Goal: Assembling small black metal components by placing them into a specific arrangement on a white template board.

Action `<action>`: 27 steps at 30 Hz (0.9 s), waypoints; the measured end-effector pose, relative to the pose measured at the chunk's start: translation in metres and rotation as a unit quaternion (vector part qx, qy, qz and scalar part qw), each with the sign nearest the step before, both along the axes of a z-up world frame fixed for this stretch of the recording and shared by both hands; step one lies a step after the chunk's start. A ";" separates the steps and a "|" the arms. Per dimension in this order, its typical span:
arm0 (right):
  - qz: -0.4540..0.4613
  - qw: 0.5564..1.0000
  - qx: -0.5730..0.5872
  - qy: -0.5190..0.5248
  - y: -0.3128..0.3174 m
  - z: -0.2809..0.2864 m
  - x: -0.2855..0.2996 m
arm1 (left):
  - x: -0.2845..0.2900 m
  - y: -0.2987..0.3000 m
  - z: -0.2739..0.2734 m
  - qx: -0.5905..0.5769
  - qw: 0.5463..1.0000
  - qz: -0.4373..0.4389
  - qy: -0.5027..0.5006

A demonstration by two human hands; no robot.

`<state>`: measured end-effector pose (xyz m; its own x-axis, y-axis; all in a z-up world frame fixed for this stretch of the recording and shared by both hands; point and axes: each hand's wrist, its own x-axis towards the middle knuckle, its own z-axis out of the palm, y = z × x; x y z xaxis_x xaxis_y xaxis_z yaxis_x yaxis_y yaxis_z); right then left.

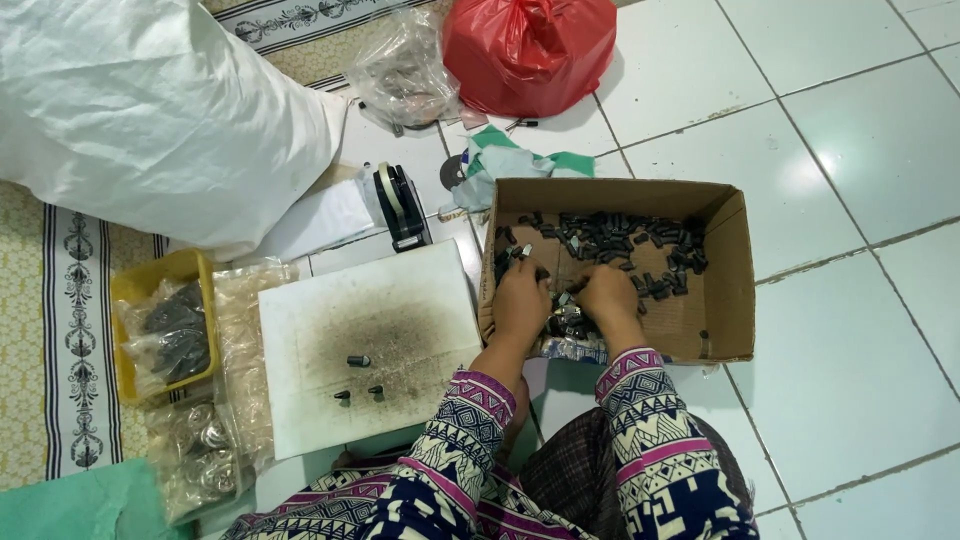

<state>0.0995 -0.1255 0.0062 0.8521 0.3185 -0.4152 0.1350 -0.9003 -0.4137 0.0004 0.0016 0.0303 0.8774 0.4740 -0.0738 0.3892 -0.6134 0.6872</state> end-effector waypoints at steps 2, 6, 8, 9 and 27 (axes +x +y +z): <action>-0.017 1.000 -0.005 -0.019 0.003 0.002 -0.002 | 0.000 -0.001 -0.009 0.015 1.000 -0.013 0.017; -0.054 0.995 0.019 -0.084 0.002 0.011 -0.002 | 0.001 0.000 -0.022 0.036 0.997 -0.042 0.047; -0.050 0.995 0.032 -0.078 0.001 0.019 -0.003 | -0.003 -0.001 -0.003 0.016 0.996 -0.073 0.039; -0.046 0.995 0.045 -0.071 0.001 0.023 -0.004 | -0.006 -0.002 0.006 -0.003 0.994 -0.105 0.030; -0.007 0.995 0.000 -0.103 0.013 0.057 -0.020 | 0.002 0.001 -0.039 0.093 0.992 -0.069 0.055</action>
